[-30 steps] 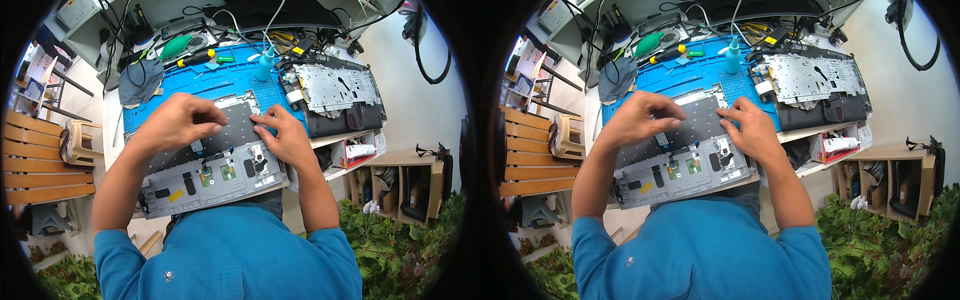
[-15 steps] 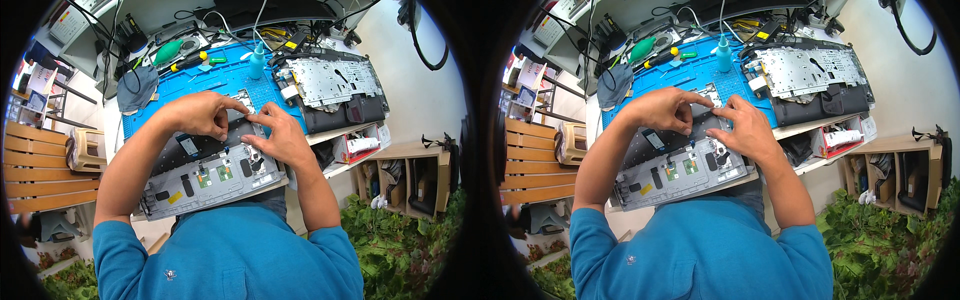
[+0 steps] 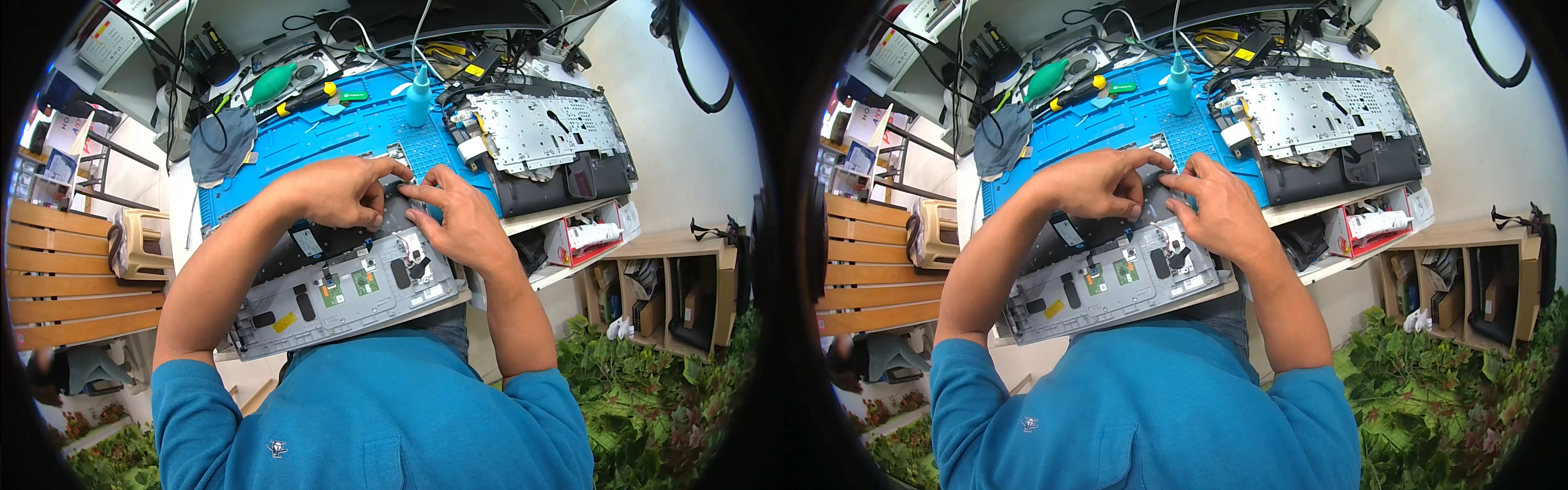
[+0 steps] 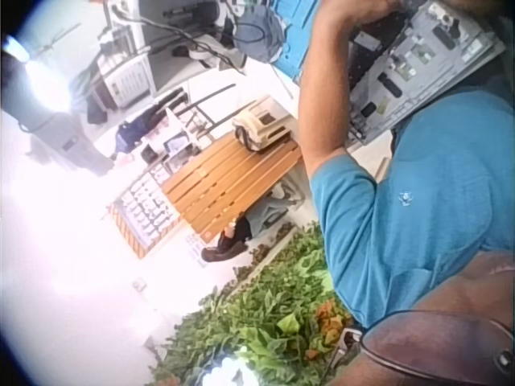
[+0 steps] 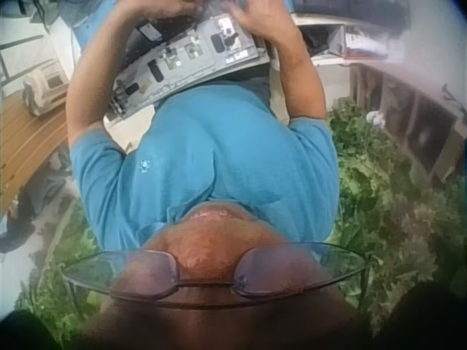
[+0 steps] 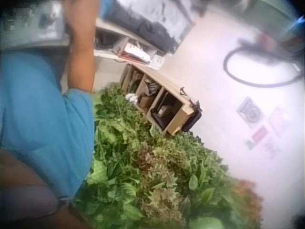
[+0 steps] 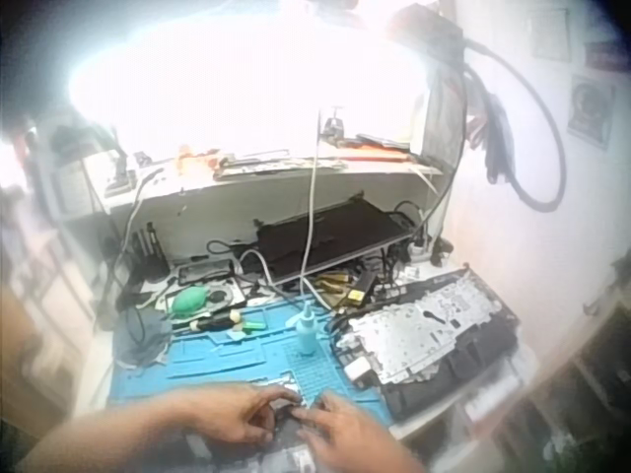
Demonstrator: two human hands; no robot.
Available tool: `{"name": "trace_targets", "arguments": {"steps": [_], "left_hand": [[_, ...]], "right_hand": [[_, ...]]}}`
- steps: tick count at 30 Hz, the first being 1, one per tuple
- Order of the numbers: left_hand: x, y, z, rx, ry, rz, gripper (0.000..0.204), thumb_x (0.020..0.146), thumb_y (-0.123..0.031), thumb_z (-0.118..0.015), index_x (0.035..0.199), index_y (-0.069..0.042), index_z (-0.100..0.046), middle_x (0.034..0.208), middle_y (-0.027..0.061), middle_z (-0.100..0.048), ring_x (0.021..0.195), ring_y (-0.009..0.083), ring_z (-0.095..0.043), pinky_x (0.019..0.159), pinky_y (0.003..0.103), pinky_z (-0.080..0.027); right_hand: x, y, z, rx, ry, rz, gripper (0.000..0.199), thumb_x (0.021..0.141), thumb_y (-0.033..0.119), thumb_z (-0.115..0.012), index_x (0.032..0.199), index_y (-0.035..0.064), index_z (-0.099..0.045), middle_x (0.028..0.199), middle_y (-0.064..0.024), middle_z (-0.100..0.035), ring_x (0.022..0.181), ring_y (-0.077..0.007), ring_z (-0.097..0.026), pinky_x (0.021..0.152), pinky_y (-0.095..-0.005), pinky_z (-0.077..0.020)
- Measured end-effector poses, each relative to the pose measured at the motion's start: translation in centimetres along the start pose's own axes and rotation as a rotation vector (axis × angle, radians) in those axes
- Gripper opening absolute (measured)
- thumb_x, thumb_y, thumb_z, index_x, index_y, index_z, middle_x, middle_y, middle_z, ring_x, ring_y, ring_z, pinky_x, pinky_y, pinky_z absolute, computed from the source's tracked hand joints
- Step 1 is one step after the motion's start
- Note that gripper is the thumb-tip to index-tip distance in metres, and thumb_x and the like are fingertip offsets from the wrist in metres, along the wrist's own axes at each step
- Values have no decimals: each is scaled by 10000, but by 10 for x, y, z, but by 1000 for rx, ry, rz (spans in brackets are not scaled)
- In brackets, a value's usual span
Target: The person aligns a black perforated metal sheet onto the internal chassis of a disassembled electronic device. They adjust the sheet's position multiple times to ensure it fits correctly over the internal components. The person then picks up a second, larger metal sheet and places it on top of the first one, continuing to align the parts.
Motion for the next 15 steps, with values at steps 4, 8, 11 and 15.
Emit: {"name": "trace_targets", "arguments": {"steps": [4, 8, 11, 15], "left_hand": [[0, 0, -3, 10, 19, 22, 849, 921, -21, -809, 1685, -93, -447, 964, 74, -829, 910, 191, -787, 871, 352, -586], [0, -5, -6, 28, 24, 35, 842, 914, -20, -814, 1673, -97, -456, 966, 78, -830, 904, 201, -793, 856, 358, -588], [2, -6, -6, 53, 13, 17, 839, 908, -32, -826, 1661, -93, -463, 960, 84, -832, 897, 215, -799, 842, 368, -596], [3, -2, -6, 86, 10, 43, 859, 903, -56, -844, 1663, -78, -445, 960, 95, -836, 890, 231, -806, 831, 380, -605]], "right_hand": [[0, -2, -2, 3, 2, -2, 313, 976, 205, -834, 1279, 130, -838, 1171, -110, -690, 1081, -323, -735, 925, -469, -599], [0, -1, -1, -12, -2, 6, 305, 978, 201, -830, 1272, 121, -839, 1172, -109, -693, 1088, -322, -734, 926, -466, -601], [-1, 0, 0, -13, -14, 13, 297, 979, 199, -828, 1264, 116, -841, 1174, -110, -695, 1089, -321, -734, 927, -465, -602], [0, 0, -1, -15, -3, 2, 300, 978, 193, -826, 1268, 119, -841, 1175, -113, -695, 1088, -322, -734, 929, -466, -602]]}}
Point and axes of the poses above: each hand's wrist, its own x-axis towards the middle knuckle, its own z-axis out of the back of the hand, y = z × x, the point moved 10 cm from there along x, towards the middle knuckle
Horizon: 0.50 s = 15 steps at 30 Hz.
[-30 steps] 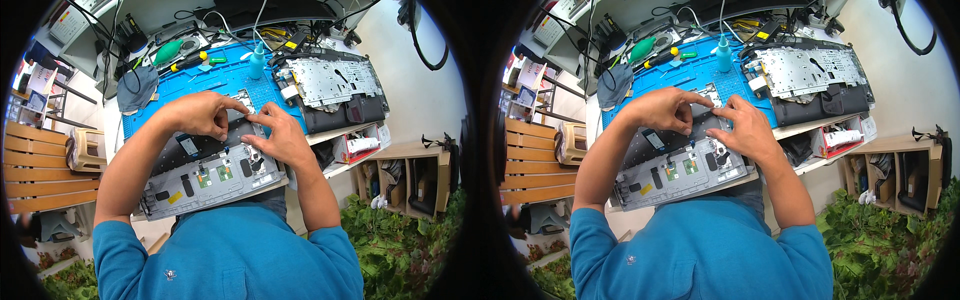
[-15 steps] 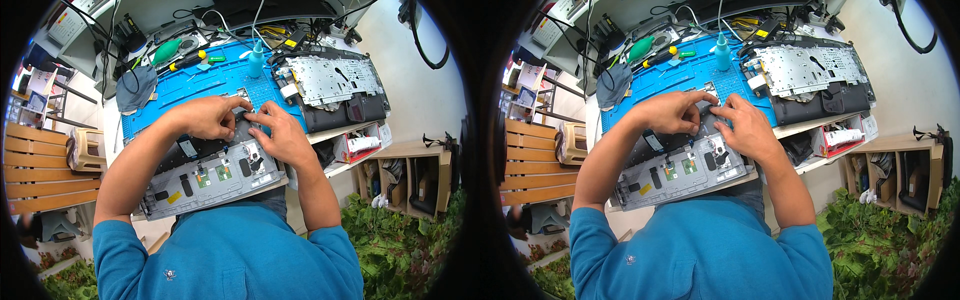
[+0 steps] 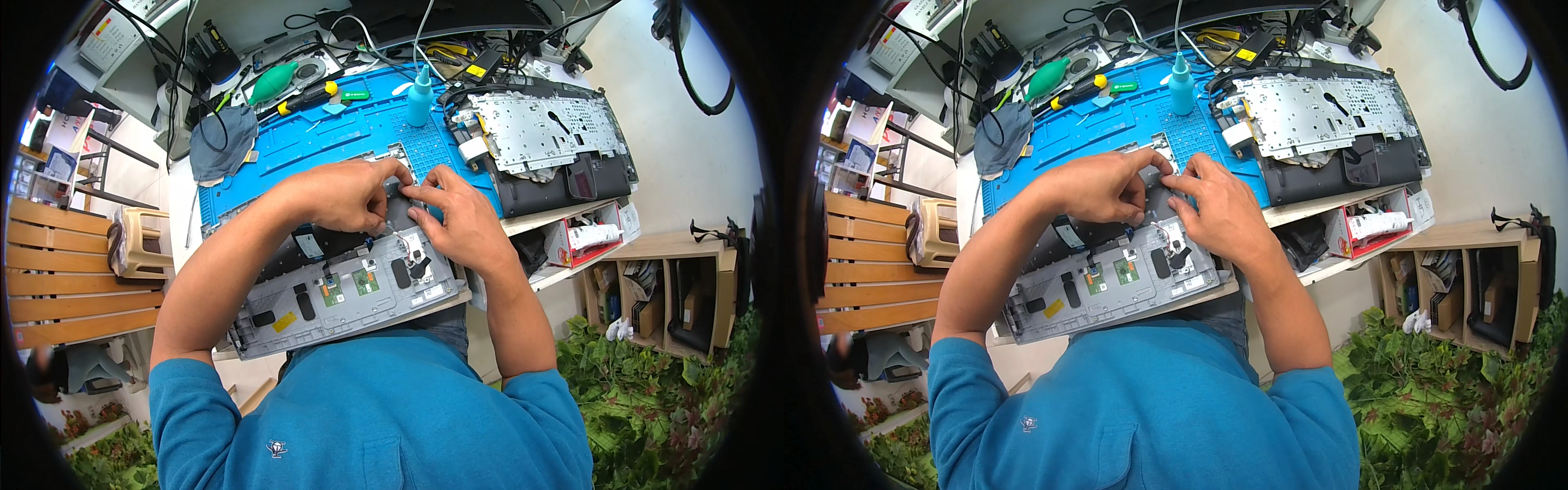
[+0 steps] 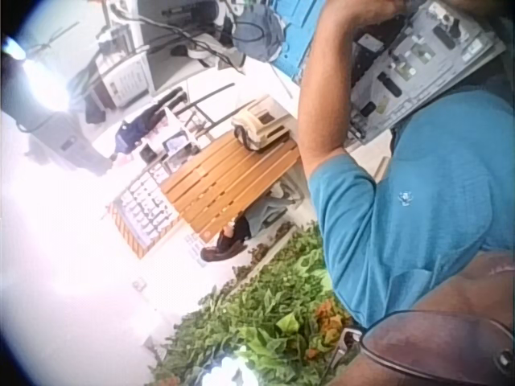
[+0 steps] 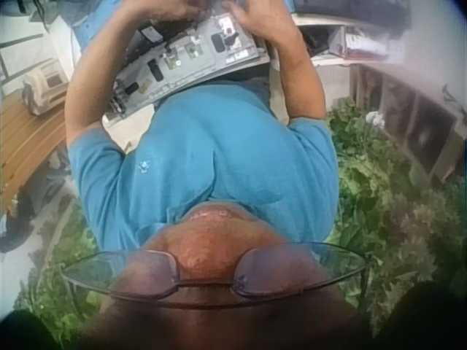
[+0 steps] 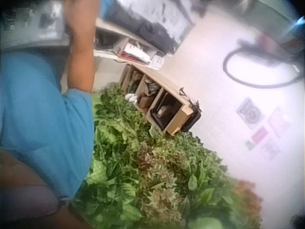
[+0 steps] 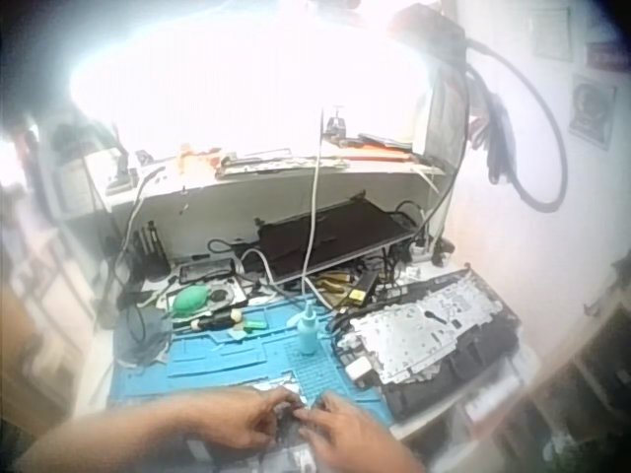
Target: The person aligns a black perforated metal sheet onto the internal chassis of a disassembled electronic device. They adjust the sheet's position multiple times to ensure it fits correctly over the internal components. The person then picks up a second, larger metal sheet and places it on top of the first one, continuing to align the parts.
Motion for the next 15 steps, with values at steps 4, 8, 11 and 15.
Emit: {"name": "trace_targets", "arguments": {"steps": [4, 8, 11, 15], "left_hand": [[0, -1, 1, 4, -10, -6, 965, 892, -69, -856, 1717, -73, -355, 963, 104, -839, 882, 247, -809, 824, 390, -608], [-1, -2, 1, 12, -19, -1, 1131, 880, -71, -859, 1799, -88, -201, 948, 109, -840, 862, 261, -808, 810, 399, -610], [-1, -4, 1, 40, -22, -8, 1194, 879, -74, -850, 1824, -97, -121, 921, 115, -837, 837, 277, -805, 795, 402, -610], [-2, -8, 1, 95, -31, -17, 1187, 878, -77, -836, 1825, -89, -121, 901, 126, -834, 822, 300, -803, 786, 412, -612]], "right_hand": [[0, 1, 0, 16, 8, -12, 315, 978, 182, -822, 1287, 126, -838, 1169, -115, -687, 1088, -326, -731, 929, -468, -599], [0, 1, 0, 2, 9, -5, 318, 979, 175, -817, 1294, 128, -836, 1158, -115, -677, 1088, -329, -725, 925, -468, -594], [0, 1, 0, 10, 12, -8, 314, 980, 173, -816, 1290, 127, -837, 1152, -115, -674, 1084, -330, -723, 922, -468, -591], [0, 0, -1, 14, 12, -6, 306, 979, 167, -816, 1280, 123, -838, 1146, -117, -672, 1077, -331, -722, 918, -468, -591]]}}
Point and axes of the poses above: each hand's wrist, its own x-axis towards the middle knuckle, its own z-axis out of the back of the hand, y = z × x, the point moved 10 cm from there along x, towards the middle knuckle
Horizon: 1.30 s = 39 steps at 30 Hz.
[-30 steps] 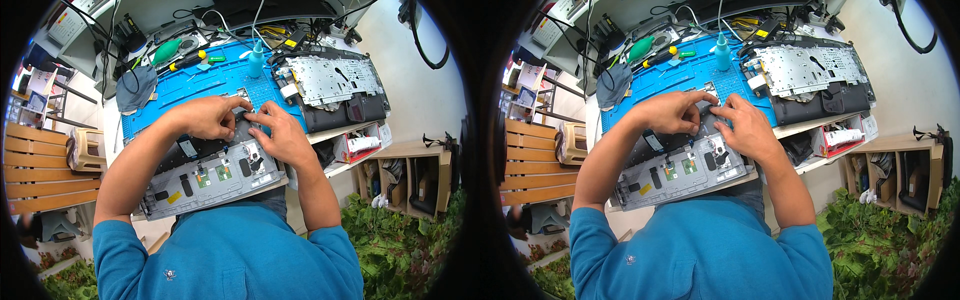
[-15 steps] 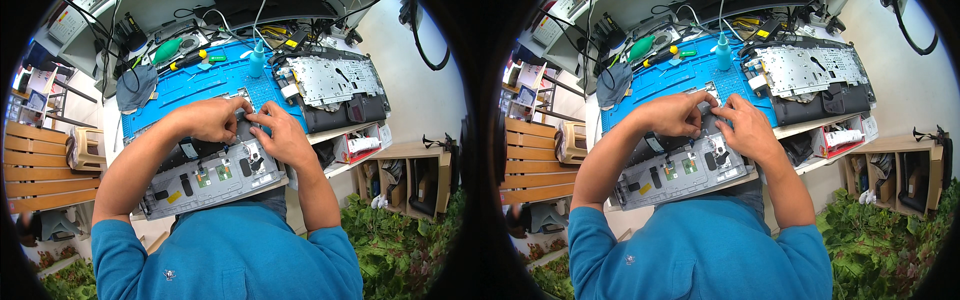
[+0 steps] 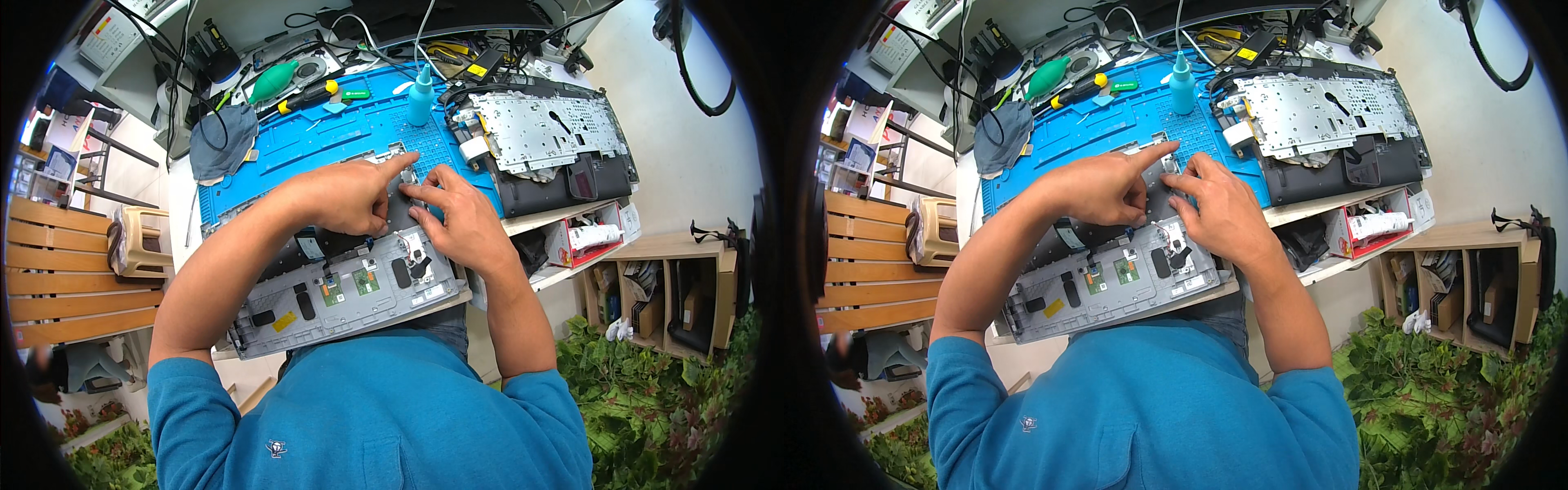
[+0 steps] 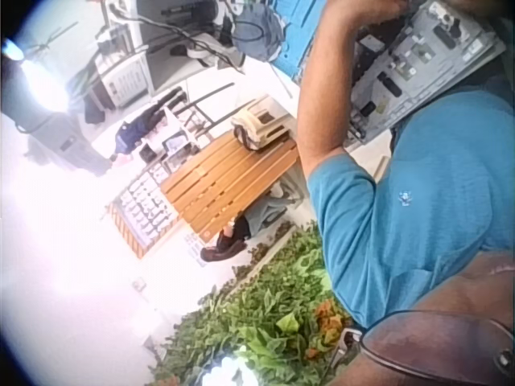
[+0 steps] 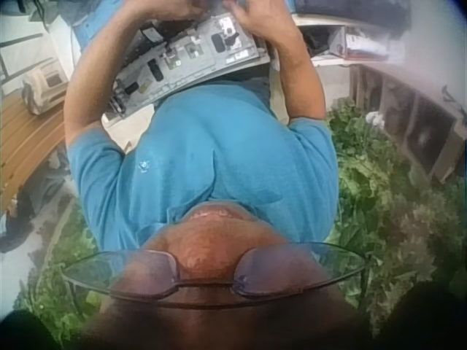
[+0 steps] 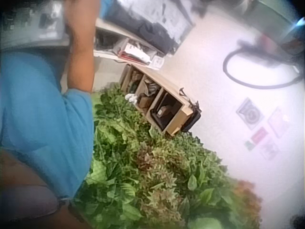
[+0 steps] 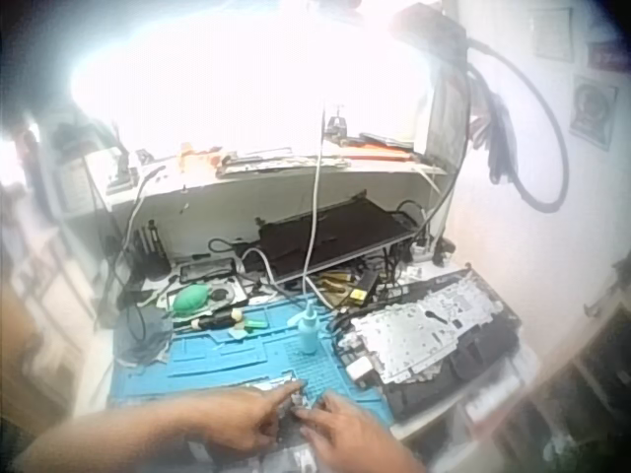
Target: The person aligns a black perforated metal sheet onto the internal chassis of a disassembled electronic device. They adjust the sheet's position multiple times to ensure it fits correctly over the internal components. The person then picks up a second, larger metal sheet and places it on top of the first one, continuing to align the parts.
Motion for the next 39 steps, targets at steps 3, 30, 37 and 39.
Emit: {"name": "trace_targets", "arguments": {"steps": [3, 30, 37, 39], "left_hand": [[1, -1, 0, 40, -11, 1, 1188, 873, -83, -833, 1826, -84, -123, 897, 129, -833, 821, 310, -803, 786, 422, -614], [1, -13, 2, 194, -111, -41, 1084, 885, -170, -883, 1783, -81, -283, 953, 161, -837, 973, 376, -810, 878, 493, -615], [-1, -17, 2, 203, -100, 31, 1080, 858, -178, -924, 1764, -94, -341, 1009, 174, -834, 1049, 398, -800, 941, 512, -613], [-2, -19, 4, 225, -110, 50, 1071, 851, -190, -935, 1753, -105, -365, 1079, 197, -827, 1110, 411, -785, 967, 520, -609]], "right_hand": [[0, 1, 1, 8, -4, 2, 300, 978, 160, -815, 1274, 119, -838, 1141, -119, -670, 1071, -331, -721, 916, -469, -590], [0, -1, 0, -21, 22, -60, 551, 801, 368, -981, 1277, 127, -840, 1211, -103, -687, 1105, -321, -730, 949, -464, -603], [0, -1, -1, -20, 20, -57, 537, 808, 357, -977, 1270, 120, -841, 1232, -106, -694, 1117, -320, -732, 959, -462, -604], [1, -1, -1, -23, 30, -68, 538, 810, 352, -975, 1278, 124, -841, 1237, -107, -696, 1121, -321, -733, 961, -460, -604]]}}
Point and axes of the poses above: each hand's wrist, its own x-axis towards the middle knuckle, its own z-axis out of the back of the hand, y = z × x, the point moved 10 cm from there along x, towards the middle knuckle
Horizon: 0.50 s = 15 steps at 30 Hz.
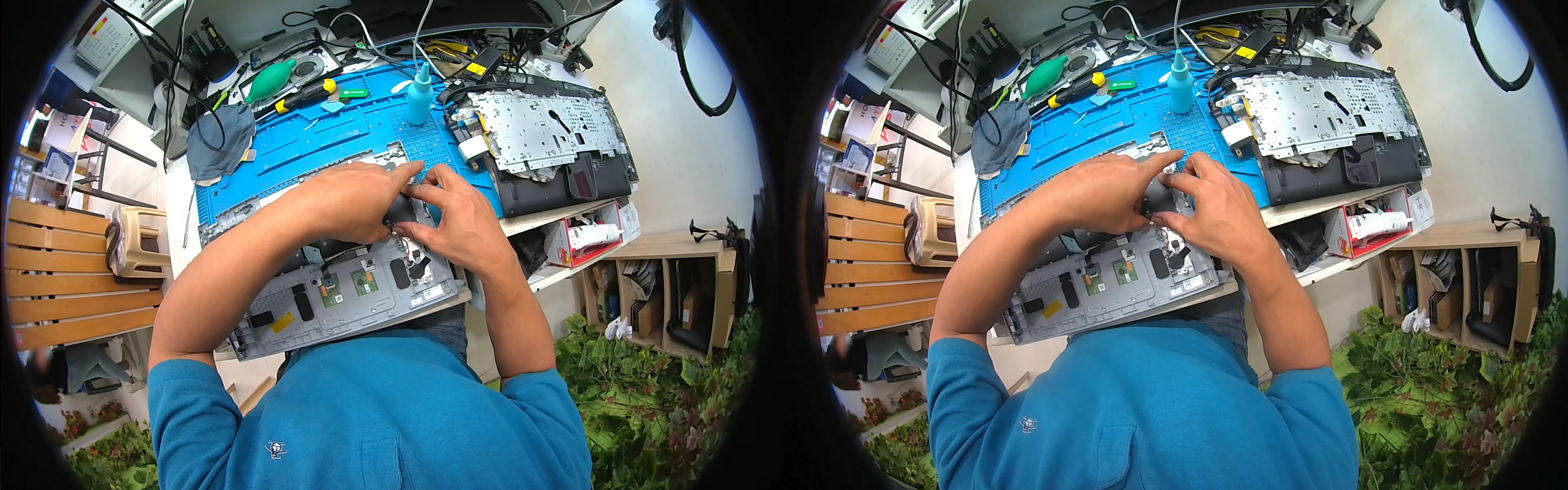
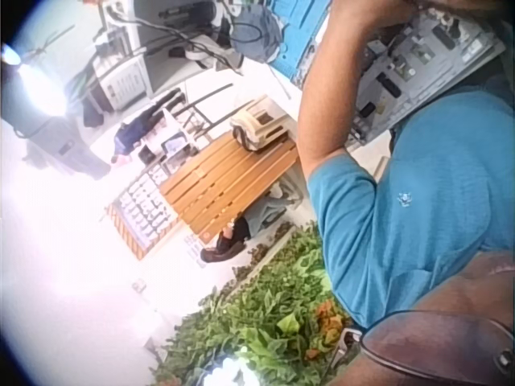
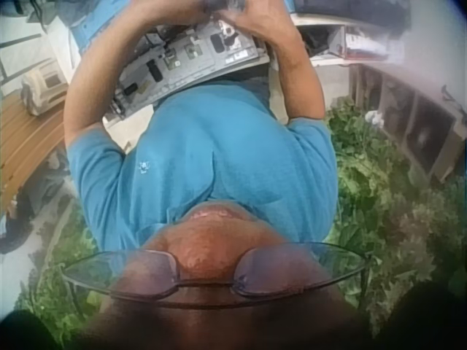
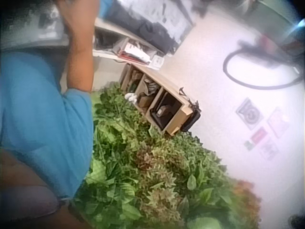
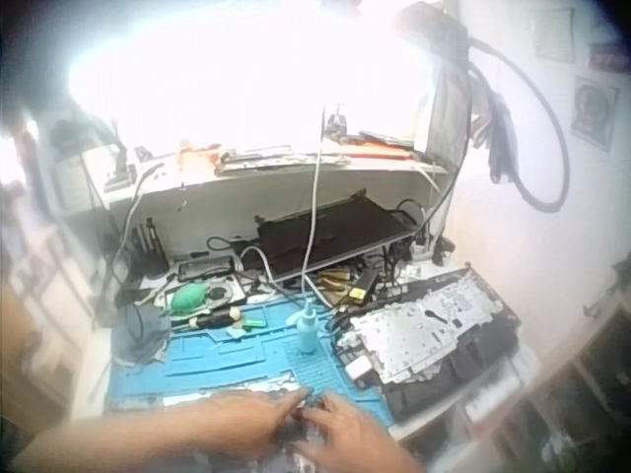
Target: The person aligns a black perforated metal sheet onto the internal chassis of a disassembled electronic device. They adjust the sheet's position multiple times to ensure it fits correctly over the internal components. The person then picks up a second, larger metal sheet and places it on top of the first one, continuing to align the parts.
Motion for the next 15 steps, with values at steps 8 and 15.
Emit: {"name": "trace_targets", "arguments": {"steps": [8, 15], "left_hand": [[-2, 4, 9, 61, 32, 86, 1111, 780, -280, -1013, 1692, -55, -418, 1283, 251, -792, 1262, 430, -744, 1069, 515, -591], [7, 11, 6, -5, -93, 42, 1194, 745, -235, -1035, 1734, -156, -370, 1082, 198, -814, 1119, 426, -771, 947, 528, -604]], "right_hand": [[-1, 1, 1, 19, 3, 22, 543, 826, 338, -967, 1318, 151, -834, 1200, -105, -689, 1106, -320, -727, 957, -456, -601], [-1, 3, 1, -1, 43, 34, 512, 870, 309, -936, 1342, 150, -816, 1190, -111, -663, 1147, -322, -707, 977, -463, -591]]}}
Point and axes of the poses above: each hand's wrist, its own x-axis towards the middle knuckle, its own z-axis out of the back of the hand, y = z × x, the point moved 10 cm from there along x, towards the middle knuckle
